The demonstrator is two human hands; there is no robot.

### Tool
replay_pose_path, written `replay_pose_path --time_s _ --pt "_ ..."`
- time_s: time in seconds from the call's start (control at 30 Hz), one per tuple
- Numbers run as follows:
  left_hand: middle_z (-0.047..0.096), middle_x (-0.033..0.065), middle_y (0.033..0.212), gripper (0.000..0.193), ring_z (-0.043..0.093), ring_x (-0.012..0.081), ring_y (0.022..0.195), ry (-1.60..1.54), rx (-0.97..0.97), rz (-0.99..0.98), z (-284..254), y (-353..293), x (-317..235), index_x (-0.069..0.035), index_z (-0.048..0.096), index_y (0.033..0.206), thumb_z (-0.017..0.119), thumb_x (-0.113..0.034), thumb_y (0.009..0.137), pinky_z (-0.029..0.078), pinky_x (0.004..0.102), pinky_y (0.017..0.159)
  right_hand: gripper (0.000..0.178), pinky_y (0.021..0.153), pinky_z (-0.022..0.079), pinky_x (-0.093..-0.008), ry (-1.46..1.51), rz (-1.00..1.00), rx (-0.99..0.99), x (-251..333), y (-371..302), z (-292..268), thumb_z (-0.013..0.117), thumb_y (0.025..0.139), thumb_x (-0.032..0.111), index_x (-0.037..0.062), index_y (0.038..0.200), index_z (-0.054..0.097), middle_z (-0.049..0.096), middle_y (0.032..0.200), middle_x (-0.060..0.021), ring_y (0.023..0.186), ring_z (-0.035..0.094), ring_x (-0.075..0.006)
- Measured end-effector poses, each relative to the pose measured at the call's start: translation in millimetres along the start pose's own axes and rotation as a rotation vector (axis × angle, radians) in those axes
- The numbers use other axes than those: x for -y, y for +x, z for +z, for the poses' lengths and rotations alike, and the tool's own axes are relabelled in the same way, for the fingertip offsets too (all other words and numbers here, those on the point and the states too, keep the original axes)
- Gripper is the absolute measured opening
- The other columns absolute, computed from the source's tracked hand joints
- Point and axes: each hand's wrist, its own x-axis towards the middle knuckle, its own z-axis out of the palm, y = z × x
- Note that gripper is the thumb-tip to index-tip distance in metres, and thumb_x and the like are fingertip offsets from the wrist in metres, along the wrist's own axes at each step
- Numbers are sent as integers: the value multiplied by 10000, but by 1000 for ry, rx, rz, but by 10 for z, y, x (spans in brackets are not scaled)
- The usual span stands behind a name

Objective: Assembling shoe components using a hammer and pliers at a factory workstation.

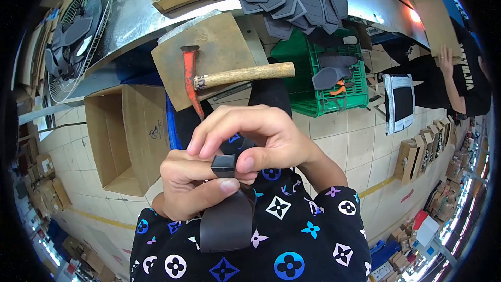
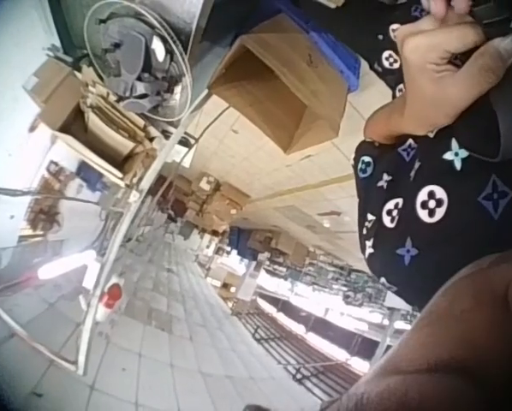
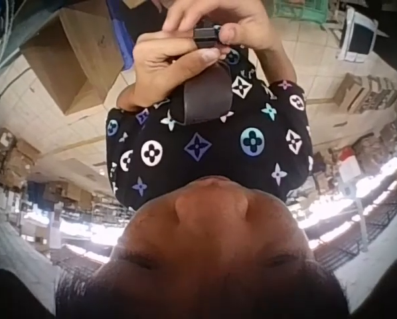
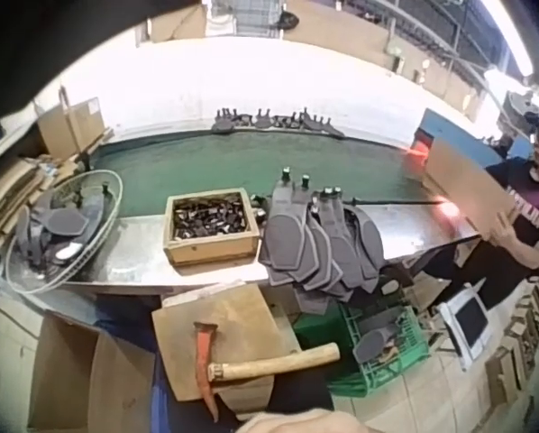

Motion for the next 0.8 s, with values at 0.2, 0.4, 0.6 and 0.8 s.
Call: replay_pose_path --time_s 0.2,0.4,0.6,0.8 --pt "728 124 916 195 693 138 796 -4 31 53 57 -20 40 64 723 1068 705 -47 909 527 239 689 535 930 465 -447 200 71 51 -20 -67 62 642 917 537 7 975 689 674 1093 -225 1077 577 -337" --pt "722 106 992 236 698 166 937 -77 121 -127 -29 7 26 33 708 1129 683 -119 950 541 283 812 545 1011 439 -462 261 131 37 -5 -36 47 628 929 540 -2 970 674 667 1092 -182 1125 577 -310" --pt "720 83 1030 239 664 133 993 -305 62 -337 -128 19 -73 40 698 1123 597 -144 1009 513 270 904 500 1008 433 -492 238 134 -87 -125 35 113 604 965 485 -10 939 671 666 987 -145 1113 587 -344" --pt "647 137 1238 707 659 260 1097 -859 117 -409 -107 -5 302 2 336 1468 569 -470 996 509 390 971 467 925 482 -359 194 15 -484 -33 -86 -221 556 1003 466 2 1061 561 648 1026 -163 1035 614 -235"
